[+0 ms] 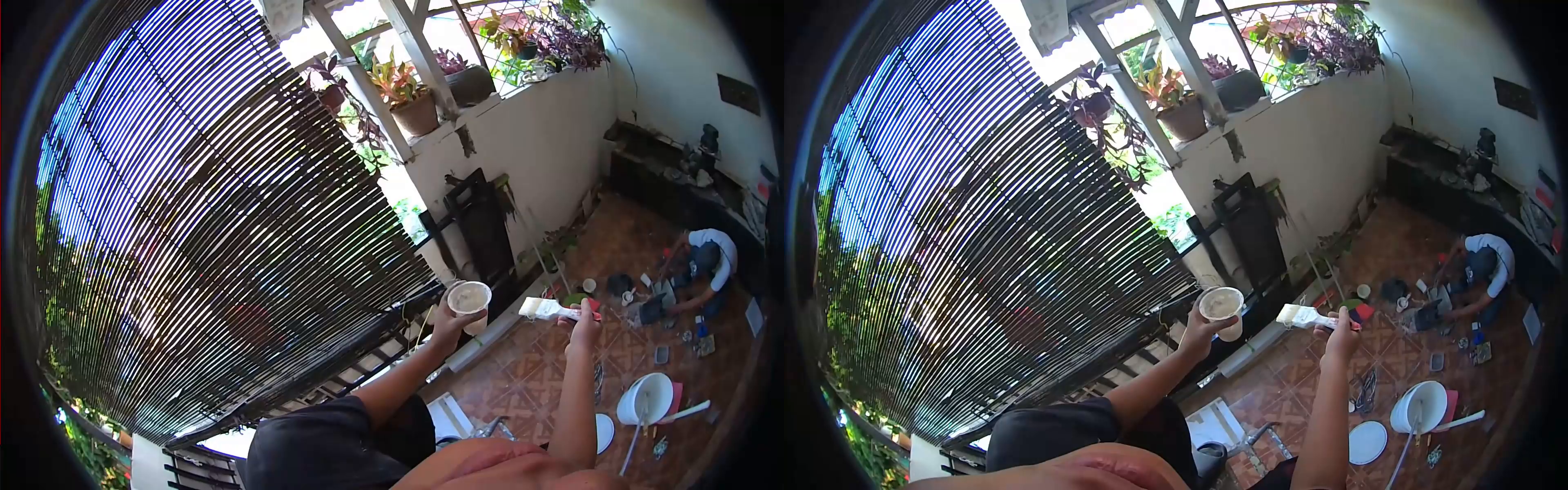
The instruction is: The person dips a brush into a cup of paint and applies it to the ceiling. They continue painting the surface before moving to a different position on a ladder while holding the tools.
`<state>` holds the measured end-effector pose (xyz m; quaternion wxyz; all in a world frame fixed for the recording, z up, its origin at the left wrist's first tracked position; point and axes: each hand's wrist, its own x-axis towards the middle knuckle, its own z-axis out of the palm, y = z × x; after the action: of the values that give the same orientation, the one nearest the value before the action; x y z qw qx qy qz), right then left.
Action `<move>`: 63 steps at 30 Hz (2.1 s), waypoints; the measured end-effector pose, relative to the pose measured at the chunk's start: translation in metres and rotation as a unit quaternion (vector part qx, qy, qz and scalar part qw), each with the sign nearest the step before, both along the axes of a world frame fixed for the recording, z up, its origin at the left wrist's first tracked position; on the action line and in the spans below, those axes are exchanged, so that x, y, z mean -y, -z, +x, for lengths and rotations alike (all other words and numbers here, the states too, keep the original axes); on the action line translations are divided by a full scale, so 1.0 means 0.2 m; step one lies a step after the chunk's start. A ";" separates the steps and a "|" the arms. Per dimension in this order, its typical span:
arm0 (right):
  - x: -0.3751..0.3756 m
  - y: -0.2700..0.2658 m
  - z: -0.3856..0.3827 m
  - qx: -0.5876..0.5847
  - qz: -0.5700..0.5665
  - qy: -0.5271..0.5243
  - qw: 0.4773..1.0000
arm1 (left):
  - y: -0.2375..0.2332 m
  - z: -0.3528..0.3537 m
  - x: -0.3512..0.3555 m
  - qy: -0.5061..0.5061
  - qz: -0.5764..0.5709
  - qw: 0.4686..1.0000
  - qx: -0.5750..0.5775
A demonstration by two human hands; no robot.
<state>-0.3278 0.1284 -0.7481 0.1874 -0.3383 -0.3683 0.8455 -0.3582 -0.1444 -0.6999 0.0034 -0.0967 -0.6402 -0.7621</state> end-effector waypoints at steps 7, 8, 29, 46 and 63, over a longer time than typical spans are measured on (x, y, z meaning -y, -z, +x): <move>-0.01 0.05 -0.02 0.007 -0.024 0.026 0.999 | 0.02 0.01 -0.03 0.013 -0.021 1.000 -0.015; -0.01 0.06 -0.03 0.002 -0.025 0.027 0.999 | 0.01 0.01 -0.02 0.022 -0.025 0.999 -0.015; -0.13 0.29 -0.05 -0.119 -0.231 0.057 0.964 | -0.01 0.09 -0.01 0.017 -0.034 0.996 -0.078; -0.07 0.12 0.08 -0.093 -0.196 0.076 0.973 | 0.03 0.09 -0.05 0.055 0.057 0.995 -0.064; -0.05 -0.02 0.21 -0.122 -0.189 0.096 0.970 | -0.15 0.11 -0.06 0.144 0.144 0.979 0.014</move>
<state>-0.2863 0.1379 -0.7438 0.2443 -0.2952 -0.1421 0.9127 -0.3369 -0.1315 -0.6706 -0.1010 -0.1759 -0.5029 -0.8402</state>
